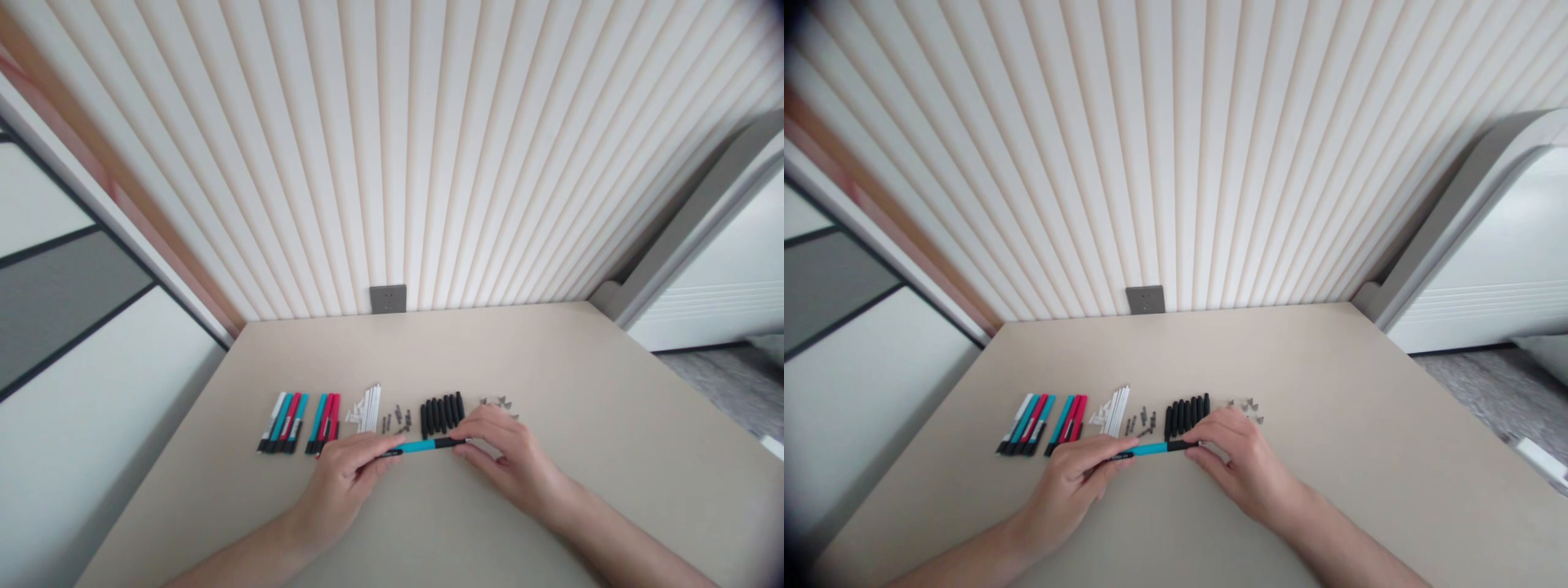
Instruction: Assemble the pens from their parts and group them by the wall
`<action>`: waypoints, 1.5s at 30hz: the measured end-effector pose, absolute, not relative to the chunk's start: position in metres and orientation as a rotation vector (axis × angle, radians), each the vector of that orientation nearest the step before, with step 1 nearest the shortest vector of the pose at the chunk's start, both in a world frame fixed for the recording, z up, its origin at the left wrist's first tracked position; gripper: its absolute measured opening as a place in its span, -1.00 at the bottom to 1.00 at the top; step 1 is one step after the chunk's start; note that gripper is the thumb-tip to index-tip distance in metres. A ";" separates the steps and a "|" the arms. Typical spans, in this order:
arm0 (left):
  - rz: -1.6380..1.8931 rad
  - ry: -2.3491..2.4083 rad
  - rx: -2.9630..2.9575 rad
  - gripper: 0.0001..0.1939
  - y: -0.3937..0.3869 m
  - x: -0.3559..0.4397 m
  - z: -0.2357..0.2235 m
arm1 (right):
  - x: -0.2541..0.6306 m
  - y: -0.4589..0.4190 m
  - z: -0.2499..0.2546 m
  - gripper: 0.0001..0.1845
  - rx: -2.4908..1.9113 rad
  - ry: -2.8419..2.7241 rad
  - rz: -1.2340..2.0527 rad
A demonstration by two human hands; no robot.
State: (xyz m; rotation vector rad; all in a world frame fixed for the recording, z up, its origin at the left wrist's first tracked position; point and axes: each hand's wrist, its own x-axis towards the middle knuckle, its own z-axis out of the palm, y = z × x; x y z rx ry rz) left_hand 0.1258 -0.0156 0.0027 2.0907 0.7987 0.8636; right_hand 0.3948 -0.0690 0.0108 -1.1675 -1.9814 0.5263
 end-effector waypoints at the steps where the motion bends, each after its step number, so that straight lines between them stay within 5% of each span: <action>1: 0.868 0.792 2.094 -0.71 -0.016 0.126 0.003 | 0.394 -0.069 0.009 -0.88 -1.163 -1.972 0.515; 16: 0.816 0.848 2.110 -0.76 -0.016 0.123 0.002 | 0.384 -0.070 0.008 -0.73 -1.336 -2.011 0.655; 22: 0.808 0.935 2.015 -0.78 -0.015 0.123 -0.003 | 0.398 -0.067 0.019 -0.79 -1.291 -2.123 0.414; 29: 0.740 0.983 1.945 -0.76 -0.014 0.122 -0.007 | 0.433 -0.052 0.009 -0.78 -1.740 -1.915 0.080; 45: 0.736 0.969 1.949 -0.76 -0.014 0.123 -0.002 | 0.434 -0.049 -0.008 -0.72 -1.880 -1.934 0.081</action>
